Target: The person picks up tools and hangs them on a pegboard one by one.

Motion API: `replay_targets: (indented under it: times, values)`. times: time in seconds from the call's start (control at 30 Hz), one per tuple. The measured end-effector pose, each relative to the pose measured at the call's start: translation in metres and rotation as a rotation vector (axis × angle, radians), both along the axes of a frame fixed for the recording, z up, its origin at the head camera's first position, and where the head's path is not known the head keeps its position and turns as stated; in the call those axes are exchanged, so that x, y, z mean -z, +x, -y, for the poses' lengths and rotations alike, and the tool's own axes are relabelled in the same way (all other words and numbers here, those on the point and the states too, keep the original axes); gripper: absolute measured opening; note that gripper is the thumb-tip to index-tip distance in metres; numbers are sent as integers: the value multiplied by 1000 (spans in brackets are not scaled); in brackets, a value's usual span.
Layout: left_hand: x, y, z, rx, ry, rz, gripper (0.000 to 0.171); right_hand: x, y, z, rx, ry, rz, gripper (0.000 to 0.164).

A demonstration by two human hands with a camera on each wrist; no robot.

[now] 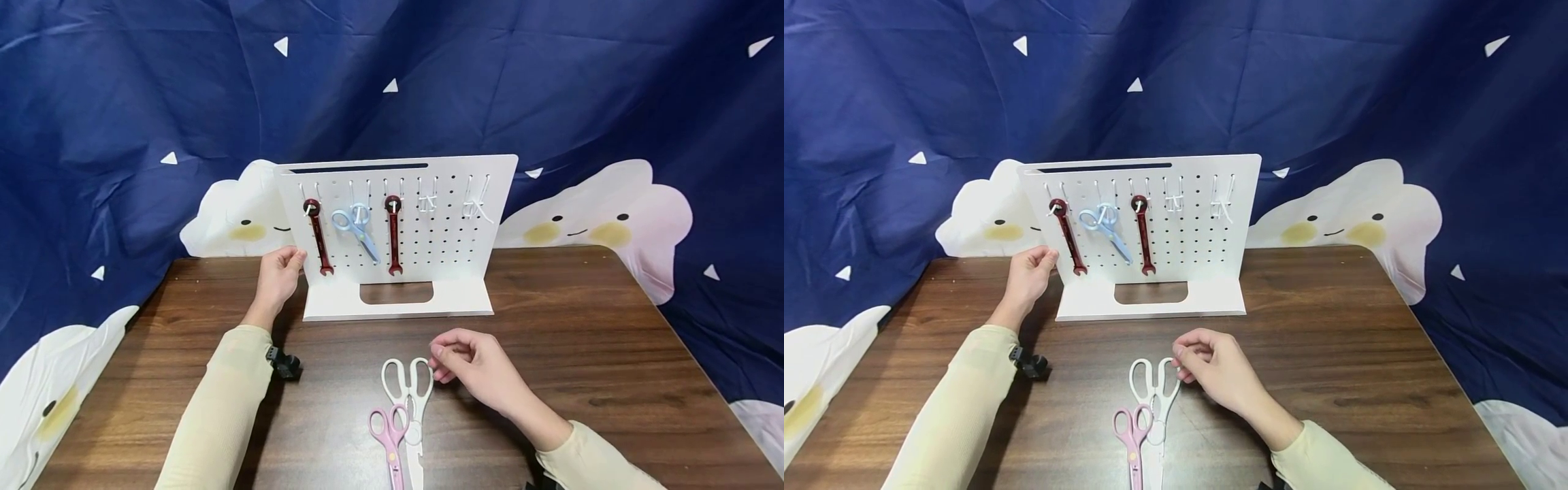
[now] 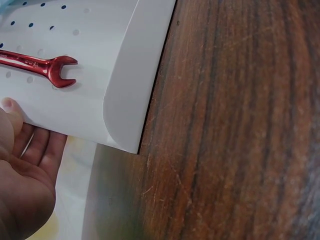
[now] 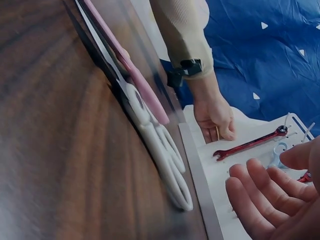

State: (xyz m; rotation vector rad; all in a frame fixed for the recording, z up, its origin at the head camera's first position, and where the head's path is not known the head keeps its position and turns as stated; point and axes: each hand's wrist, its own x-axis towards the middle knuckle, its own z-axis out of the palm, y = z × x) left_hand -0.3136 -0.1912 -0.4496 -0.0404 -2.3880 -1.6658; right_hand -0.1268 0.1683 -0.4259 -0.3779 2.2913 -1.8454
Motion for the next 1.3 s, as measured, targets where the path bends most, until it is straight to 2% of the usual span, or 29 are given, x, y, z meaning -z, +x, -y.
replay_targets:
  times: [0.53, 0.87, 1.07, 1.3]
  values:
    - [-1, 1, 0, 0, 10, -10, 30, 16, 24, 6, -34, -2, 95, 25]
    - [0, 1, 0, 3, 40, -24, 28, 24, 36, 12, -74, -15, 204, 28]
    - [-2, 2, -1, -1, 46, -14, 29, 31, 42, 17, -78, 96, 233, 25]
    - [-3, 3, -1, -2, 39, -9, 30, 39, 46, 23, -63, 217, 193, 30]
